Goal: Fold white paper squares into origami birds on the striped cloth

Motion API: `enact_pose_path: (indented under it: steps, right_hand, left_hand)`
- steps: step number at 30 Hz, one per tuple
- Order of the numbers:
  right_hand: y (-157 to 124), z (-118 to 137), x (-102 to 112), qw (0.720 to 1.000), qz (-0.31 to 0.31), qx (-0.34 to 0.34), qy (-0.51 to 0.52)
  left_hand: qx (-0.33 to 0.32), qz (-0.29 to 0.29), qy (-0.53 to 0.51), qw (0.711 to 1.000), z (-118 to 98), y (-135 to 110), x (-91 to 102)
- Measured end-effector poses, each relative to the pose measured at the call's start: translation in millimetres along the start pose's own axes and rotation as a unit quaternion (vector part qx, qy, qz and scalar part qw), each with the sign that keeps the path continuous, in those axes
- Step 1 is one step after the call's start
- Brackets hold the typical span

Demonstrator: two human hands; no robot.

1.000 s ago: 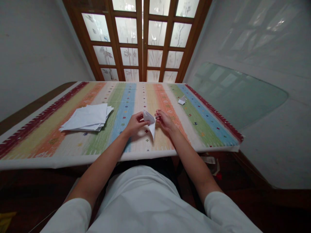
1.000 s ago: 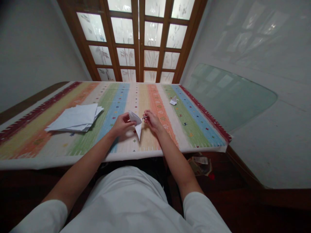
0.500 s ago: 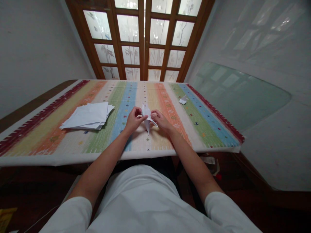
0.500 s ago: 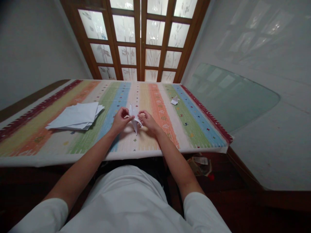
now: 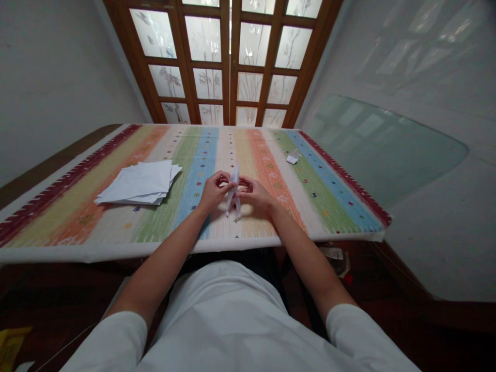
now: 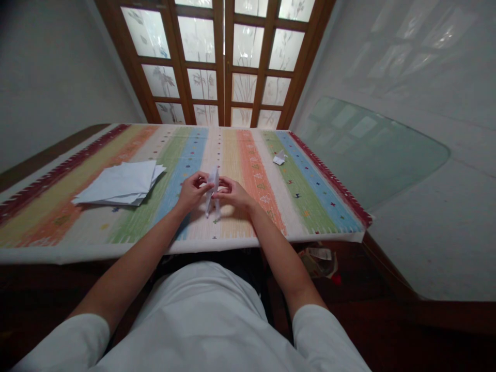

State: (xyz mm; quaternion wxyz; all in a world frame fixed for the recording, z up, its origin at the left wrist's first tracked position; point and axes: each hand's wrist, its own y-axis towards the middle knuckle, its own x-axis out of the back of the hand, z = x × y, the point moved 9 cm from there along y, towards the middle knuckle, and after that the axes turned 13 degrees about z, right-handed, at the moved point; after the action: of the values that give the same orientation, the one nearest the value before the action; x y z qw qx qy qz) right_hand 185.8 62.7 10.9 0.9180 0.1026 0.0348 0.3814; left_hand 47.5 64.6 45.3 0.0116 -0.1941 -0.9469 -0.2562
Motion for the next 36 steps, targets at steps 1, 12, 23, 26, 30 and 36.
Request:
enact_pose_path:
  steps: [1,12,23,26,30,36]
  right_hand:
    - [0.7,0.7,-0.7,1.000,0.000,0.002,0.003]
    - [-4.5,3.6,10.9,0.994,-0.103,-0.024,0.012]
    - [-4.4,11.7,17.2,0.991,-0.118,0.000,-0.057]
    - [-4.6,12.4,15.6,0.992,-0.114,-0.006,-0.055]
    - [-5.1,14.3,10.0,0.994,-0.095,-0.013,-0.052]
    - [-5.9,12.9,3.8,0.998,-0.063,-0.021,-0.018]
  left_hand:
    - [-0.003,0.006,0.009,1.000,-0.9,-0.1,-1.6]
    - [0.000,0.029,0.083,0.996,-12.2,-4.4,-9.0]
    - [0.011,0.092,0.061,0.994,-7.7,-5.8,-18.3]
    - [0.010,0.095,0.076,0.992,-10.2,-6.0,-19.5]
    - [0.007,0.071,0.093,0.993,-11.4,-4.9,-14.9]
    - [0.018,0.049,0.058,0.997,-4.1,-4.7,-10.4]
